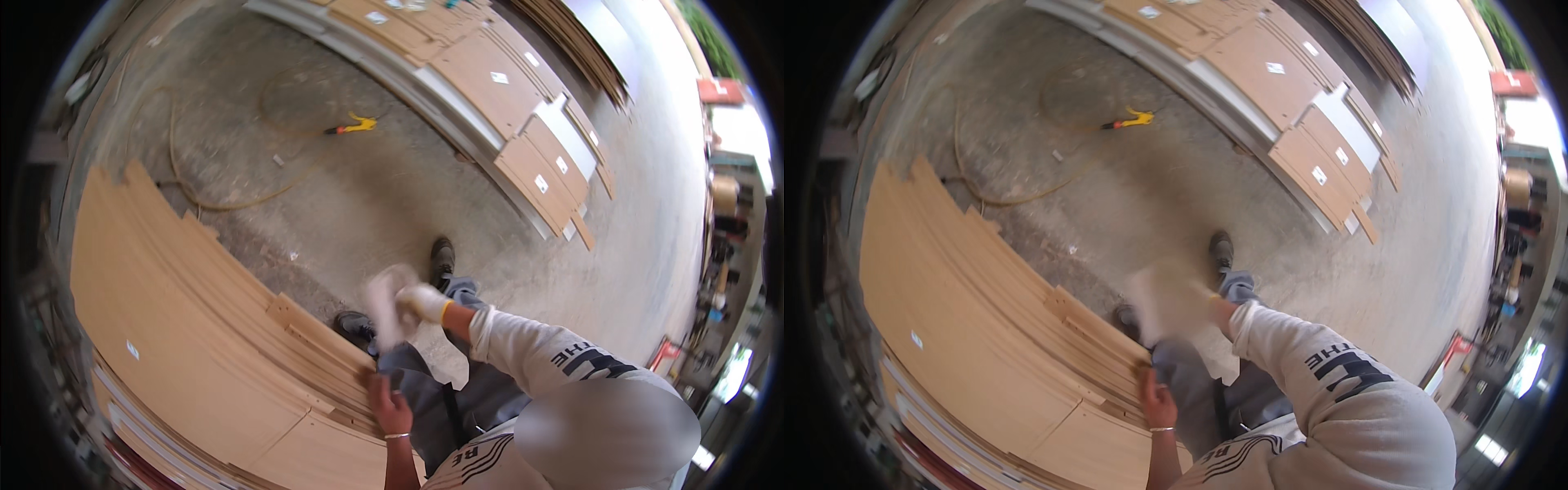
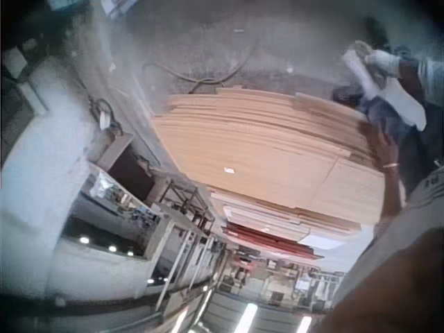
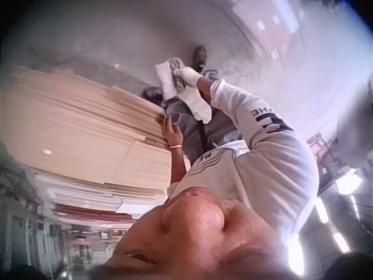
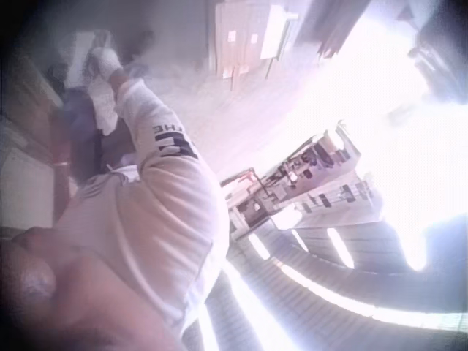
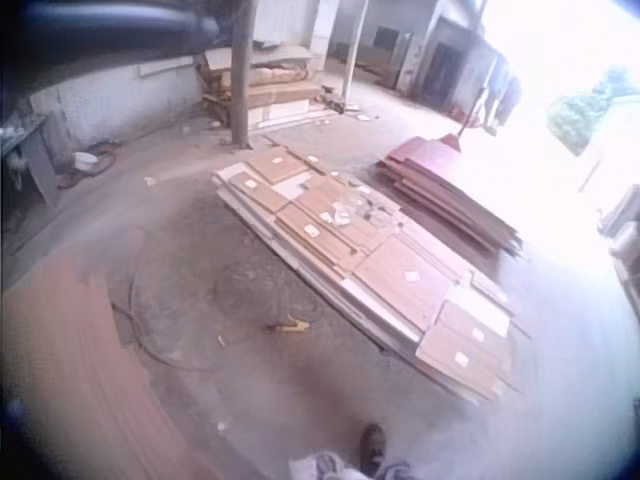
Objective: The person wipes a large wooden panel with a cloth, then uses a scraper to remove residue. They continue wiping the panel and smaller pieces, then use a yellow air gun to blow dust off the surfaces.
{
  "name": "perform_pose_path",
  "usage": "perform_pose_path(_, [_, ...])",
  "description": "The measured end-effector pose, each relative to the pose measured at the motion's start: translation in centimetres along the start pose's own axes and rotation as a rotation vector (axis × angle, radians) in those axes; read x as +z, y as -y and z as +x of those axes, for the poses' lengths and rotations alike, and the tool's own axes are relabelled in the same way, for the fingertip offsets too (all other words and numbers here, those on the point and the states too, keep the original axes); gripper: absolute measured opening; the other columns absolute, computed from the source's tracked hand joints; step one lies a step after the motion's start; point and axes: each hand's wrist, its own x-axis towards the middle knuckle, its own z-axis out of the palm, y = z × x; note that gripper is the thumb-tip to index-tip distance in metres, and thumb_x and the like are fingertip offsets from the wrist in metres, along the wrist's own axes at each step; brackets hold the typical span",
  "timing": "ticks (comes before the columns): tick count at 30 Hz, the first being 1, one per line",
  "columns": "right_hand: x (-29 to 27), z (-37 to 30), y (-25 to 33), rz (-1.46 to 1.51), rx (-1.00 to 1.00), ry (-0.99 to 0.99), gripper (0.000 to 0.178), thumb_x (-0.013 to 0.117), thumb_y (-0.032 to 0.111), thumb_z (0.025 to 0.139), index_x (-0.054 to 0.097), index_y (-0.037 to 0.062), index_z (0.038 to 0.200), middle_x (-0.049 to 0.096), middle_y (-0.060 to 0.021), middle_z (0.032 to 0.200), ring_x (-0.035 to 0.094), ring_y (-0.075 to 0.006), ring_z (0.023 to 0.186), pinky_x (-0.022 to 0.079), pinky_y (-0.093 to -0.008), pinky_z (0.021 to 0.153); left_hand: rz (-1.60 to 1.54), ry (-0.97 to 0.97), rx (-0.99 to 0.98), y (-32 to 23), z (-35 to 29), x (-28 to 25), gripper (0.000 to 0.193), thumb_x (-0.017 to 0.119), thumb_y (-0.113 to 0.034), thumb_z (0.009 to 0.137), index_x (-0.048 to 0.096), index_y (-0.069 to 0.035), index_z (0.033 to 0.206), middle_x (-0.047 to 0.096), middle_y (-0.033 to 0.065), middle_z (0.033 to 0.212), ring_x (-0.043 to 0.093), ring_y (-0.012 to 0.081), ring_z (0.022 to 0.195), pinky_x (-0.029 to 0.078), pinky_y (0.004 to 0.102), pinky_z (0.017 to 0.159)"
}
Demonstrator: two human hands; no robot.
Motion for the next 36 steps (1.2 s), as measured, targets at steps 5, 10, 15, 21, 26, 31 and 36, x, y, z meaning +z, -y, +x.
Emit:
perform_pose_path(5, [-20.9, -1.5, 0.5, 0.414, -0.147, -0.809, 0.015, 0.059, 0.016, 0.090, 0.065, 0.0053, 0.099, 0.066, -0.0068, 0.080, 0.065, -0.0215, 0.066, 0.051, -0.0331, 0.054, 0.215, 0.497, -0.229, -2.7, 2.4, 6.5, 0.048, 0.067, -0.025, 0.086, 0.061, -0.004, 0.128, 0.062, 0.0207, 0.131, 0.058, 0.0392, 0.121, 0.047, 0.0434, 0.103])
perform_pose_path(10, [-26.2, -6.0, -5.2, 0.540, -0.060, -0.258, 0.034, 0.065, 0.024, 0.087, 0.066, -0.0031, 0.108, 0.070, -0.0126, 0.090, 0.070, -0.0247, 0.086, 0.056, -0.0372, 0.074, 0.534, 0.604, -0.528, -4.6, 5.3, 5.6, 0.060, 0.069, -0.039, 0.086, 0.059, -0.001, 0.131, 0.061, 0.0258, 0.130, 0.059, 0.0390, 0.122, 0.046, 0.0428, 0.104])
perform_pose_path(15, [-25.2, -8.6, -7.3, -0.472, 0.047, -0.235, 0.051, 0.055, 0.043, 0.091, 0.063, 0.0062, 0.125, 0.068, -0.0228, 0.116, 0.065, -0.0404, 0.108, 0.050, -0.0443, 0.094, 0.567, 0.809, -0.647, -13.1, 9.7, 5.6, 0.077, 0.072, -0.045, 0.084, 0.052, 0.008, 0.136, 0.057, 0.0296, 0.135, 0.057, 0.0369, 0.126, 0.044, 0.0397, 0.106])
perform_pose_path(21, [-26.7, -15.0, -1.9, -0.682, 0.148, -0.305, 0.054, 0.051, 0.048, 0.091, 0.063, 0.0117, 0.129, 0.067, -0.0194, 0.123, 0.066, -0.0362, 0.111, 0.051, -0.0440, 0.094, 0.849, 0.703, -0.445, -20.4, 11.2, 4.6, 0.070, 0.073, -0.039, 0.080, 0.053, 0.004, 0.131, 0.056, 0.0272, 0.133, 0.056, 0.0403, 0.123, 0.045, 0.0433, 0.104])
perform_pose_path(26, [-25.7, -18.5, -1.1, -0.558, 0.170, -0.370, 0.052, 0.058, 0.043, 0.088, 0.063, 0.0060, 0.124, 0.069, -0.0244, 0.113, 0.068, -0.0383, 0.104, 0.053, -0.0472, 0.090, 0.862, 0.728, -0.162, -26.0, 13.5, 0.2, 0.055, 0.069, -0.035, 0.079, 0.055, 0.001, 0.119, 0.057, 0.0257, 0.123, 0.055, 0.0434, 0.116, 0.047, 0.0477, 0.099])
perform_pose_path(31, [-21.7, -19.4, 3.1, -0.599, 0.152, -0.458, 0.064, 0.064, 0.039, 0.085, 0.047, 0.0060, 0.137, 0.070, -0.0241, 0.104, 0.069, -0.0404, 0.096, 0.054, -0.0496, 0.084, 0.983, 0.820, -0.006, -32.1, 16.7, -3.1, 0.046, 0.067, -0.036, 0.082, 0.058, -0.003, 0.113, 0.057, 0.0233, 0.120, 0.053, 0.0432, 0.116, 0.048, 0.0492, 0.097])
perform_pose_path(36, [-14.4, -18.3, 7.7, -0.623, 0.173, -0.342, 0.066, 0.069, 0.030, 0.082, 0.043, 0.0178, 0.141, 0.067, -0.0187, 0.117, 0.067, -0.0392, 0.103, 0.053, -0.0476, 0.087, 1.051, 1.054, 0.083, -33.1, 26.3, -5.4, 0.043, 0.056, -0.042, 0.093, 0.065, -0.003, 0.107, 0.063, 0.0210, 0.115, 0.061, 0.0383, 0.109, 0.052, 0.0492, 0.091])
